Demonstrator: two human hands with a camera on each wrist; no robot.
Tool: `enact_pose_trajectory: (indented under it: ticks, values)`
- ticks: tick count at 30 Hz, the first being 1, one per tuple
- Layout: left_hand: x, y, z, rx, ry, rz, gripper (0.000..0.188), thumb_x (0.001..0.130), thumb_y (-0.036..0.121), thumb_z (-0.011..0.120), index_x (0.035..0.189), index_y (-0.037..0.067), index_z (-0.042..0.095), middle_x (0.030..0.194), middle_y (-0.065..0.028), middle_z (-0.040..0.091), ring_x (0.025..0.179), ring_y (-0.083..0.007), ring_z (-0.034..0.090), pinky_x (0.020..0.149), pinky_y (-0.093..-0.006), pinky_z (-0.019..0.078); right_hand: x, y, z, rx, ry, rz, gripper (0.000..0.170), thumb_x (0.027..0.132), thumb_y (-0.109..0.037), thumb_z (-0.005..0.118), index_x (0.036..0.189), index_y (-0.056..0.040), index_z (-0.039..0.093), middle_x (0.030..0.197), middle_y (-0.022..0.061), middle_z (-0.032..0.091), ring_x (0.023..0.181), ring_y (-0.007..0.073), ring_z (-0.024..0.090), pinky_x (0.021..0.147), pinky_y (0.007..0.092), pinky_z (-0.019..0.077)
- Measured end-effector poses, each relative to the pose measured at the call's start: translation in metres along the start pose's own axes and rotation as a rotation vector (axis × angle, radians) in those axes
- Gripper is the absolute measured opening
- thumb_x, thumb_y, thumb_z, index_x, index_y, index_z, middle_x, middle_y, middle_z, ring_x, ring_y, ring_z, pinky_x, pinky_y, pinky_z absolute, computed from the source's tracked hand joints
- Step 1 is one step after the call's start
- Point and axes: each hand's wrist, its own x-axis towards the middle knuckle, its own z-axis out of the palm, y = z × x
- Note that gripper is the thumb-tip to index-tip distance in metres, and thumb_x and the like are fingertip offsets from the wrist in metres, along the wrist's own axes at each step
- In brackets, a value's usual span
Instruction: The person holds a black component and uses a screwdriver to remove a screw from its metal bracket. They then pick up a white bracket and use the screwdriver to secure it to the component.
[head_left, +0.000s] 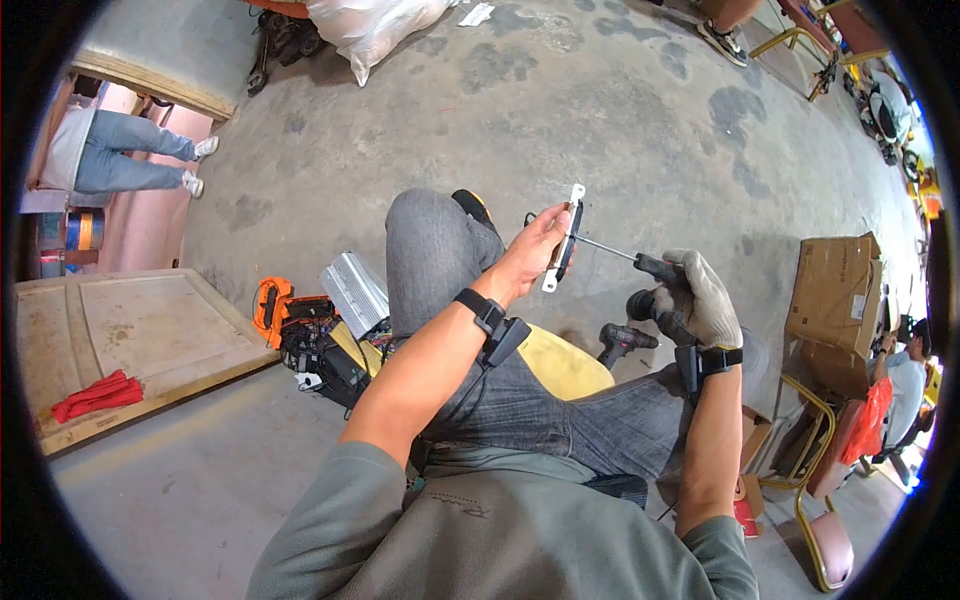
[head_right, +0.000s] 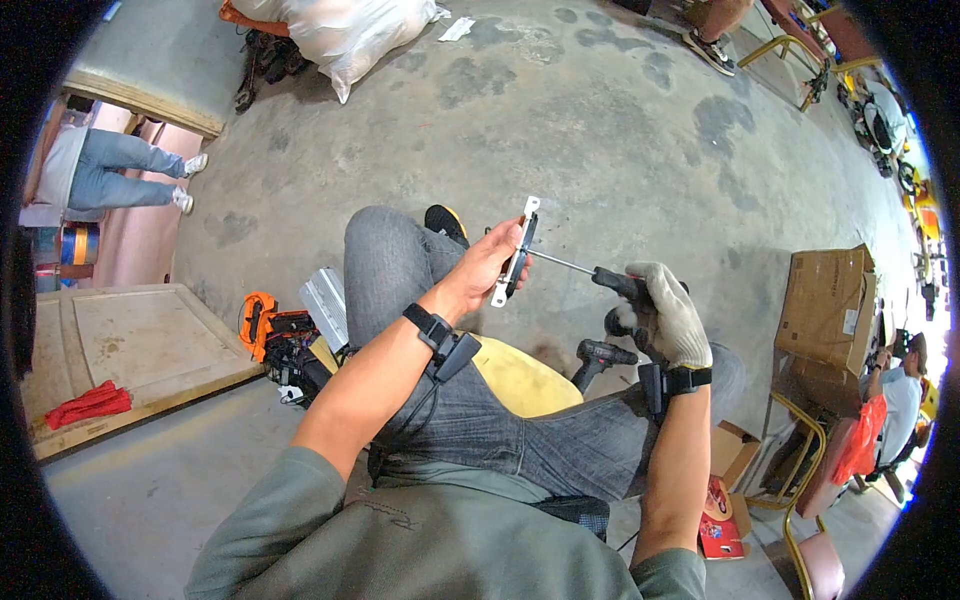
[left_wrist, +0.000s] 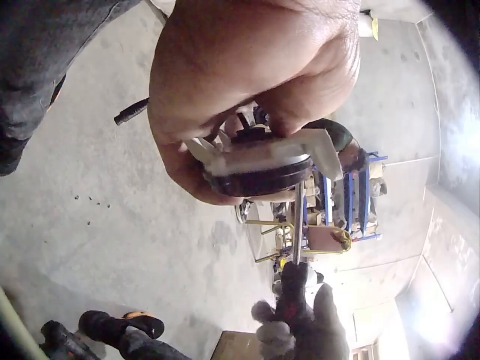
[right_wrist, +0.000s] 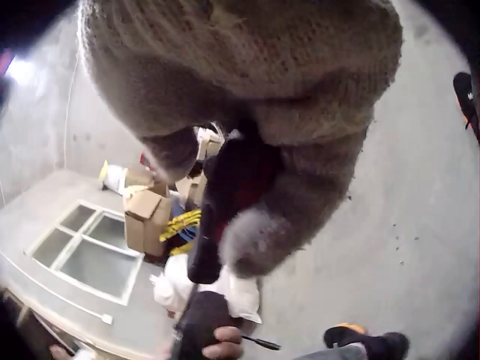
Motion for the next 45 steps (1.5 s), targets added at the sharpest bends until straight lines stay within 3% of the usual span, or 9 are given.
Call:
enact_pose_trajectory:
  ticks: [4,16,20,24,32,37,41,43,45]
  values:
    - [0.0,-0.001,0.0,-0.018,0.008,-0.009,0.059,0.102,0.047,0.05,0.149,0.015,0.037,0.091,-0.0036,0.061,0.074,-0.0125,0.061,0.066,-0.0295,0.0556,0.001,-0.001,0.004,-0.245,0.062,-0.048,0.03,0.094,-0.013,0.065,0.119,0.0012,0.056,0.097,0.0059,0.058,0.077,0.0126,0.056,0.069,0.0239,0.0502]
    - [0.0,-0.001,0.002,-0.003,0.033,-0.014,0.058,0.102,0.048,0.049,0.149,0.015,0.038,0.091,-0.0036,0.061,0.074,-0.0118,0.061,0.068,-0.03,0.056,0.003,-0.002,-0.019,0.127,0.082,-0.307,0.032,0.089,-0.012,0.071,0.117,-0.0038,0.058,0.1,0.0056,0.064,0.084,0.0105,0.062,0.073,0.0222,0.0527]
    - [0.0,0.002,0.003,-0.002,0.021,-0.019,0.057,0.103,0.048,0.048,0.149,0.015,0.038,0.092,-0.0036,0.061,0.074,-0.0113,0.06,0.069,-0.0301,0.0557,0.004,-0.012,-0.006,-0.046,0.263,-0.428,0.021,0.088,-0.013,0.072,0.106,-0.0053,0.062,0.094,0.0035,0.064,0.079,0.0112,0.059,0.067,0.0255,0.05]
    - [0.001,0.001,0.007,0.011,0.018,0.009,0.056,0.103,0.047,0.049,0.149,0.015,0.038,0.091,-0.0037,0.06,0.073,-0.0112,0.06,0.068,-0.0297,0.055,-0.005,-0.018,0.062,-0.76,0.315,-0.424,0.015,0.083,-0.004,0.064,0.097,-0.0032,0.061,0.086,0.0016,0.06,0.078,0.0099,0.055,0.073,0.0252,0.0475]
    - [0.005,-0.002,0.006,0.079,0.041,0.045,0.051,0.104,0.041,0.05,0.147,0.014,0.043,0.092,0.0002,0.061,0.068,-0.0084,0.058,0.061,-0.0272,0.0516,0.035,0.016,0.126,-0.907,0.11,-0.733,0.027,0.08,-0.001,0.068,0.106,-0.0031,0.061,0.097,0.014,0.069,0.089,0.0257,0.068,0.08,0.0351,0.0528]
    - [0.007,-0.005,0.009,0.078,0.034,0.069,0.051,0.107,0.039,0.046,0.148,0.009,0.041,0.127,-0.0039,0.06,0.112,-0.011,0.055,0.091,-0.0259,0.0464,0.043,0.021,0.133,-0.991,0.135,-0.743,0.028,0.078,0.0,0.069,0.104,-0.0048,0.062,0.093,0.0142,0.067,0.088,0.0311,0.066,0.078,0.0393,0.0533]
    - [0.002,0.001,0.013,0.129,0.086,0.069,0.052,0.107,0.038,0.046,0.149,0.007,0.04,0.125,-0.0055,0.061,0.109,-0.0118,0.055,0.092,-0.0276,0.0454,0.044,0.018,0.134,-1.038,0.135,-0.704,0.02,0.083,-0.001,0.068,0.101,-0.0022,0.06,0.09,0.0117,0.068,0.082,0.0207,0.067,0.075,0.0318,0.0533]
    - [0.004,-0.001,0.013,0.182,0.094,0.064,0.052,0.107,0.038,0.047,0.149,0.008,0.04,0.122,-0.0057,0.061,0.106,-0.0121,0.054,0.09,-0.0276,0.0453,0.043,0.018,0.133,-1.016,0.127,-0.714,0.023,0.081,-0.001,0.07,0.101,-0.004,0.06,0.092,0.0152,0.068,0.083,0.0316,0.068,0.075,0.0364,0.0538]
    - [0.001,-0.002,0.014,0.21,0.098,0.039,0.051,0.107,0.037,0.047,0.149,0.01,0.04,0.121,-0.0055,0.061,0.105,-0.0123,0.054,0.089,-0.0277,0.0452,0.043,0.02,0.13,-1.022,0.121,-0.698,0.022,0.081,-0.001,0.069,0.101,-0.0038,0.06,0.091,0.0156,0.069,0.083,0.0313,0.069,0.075,0.0365,0.0541]
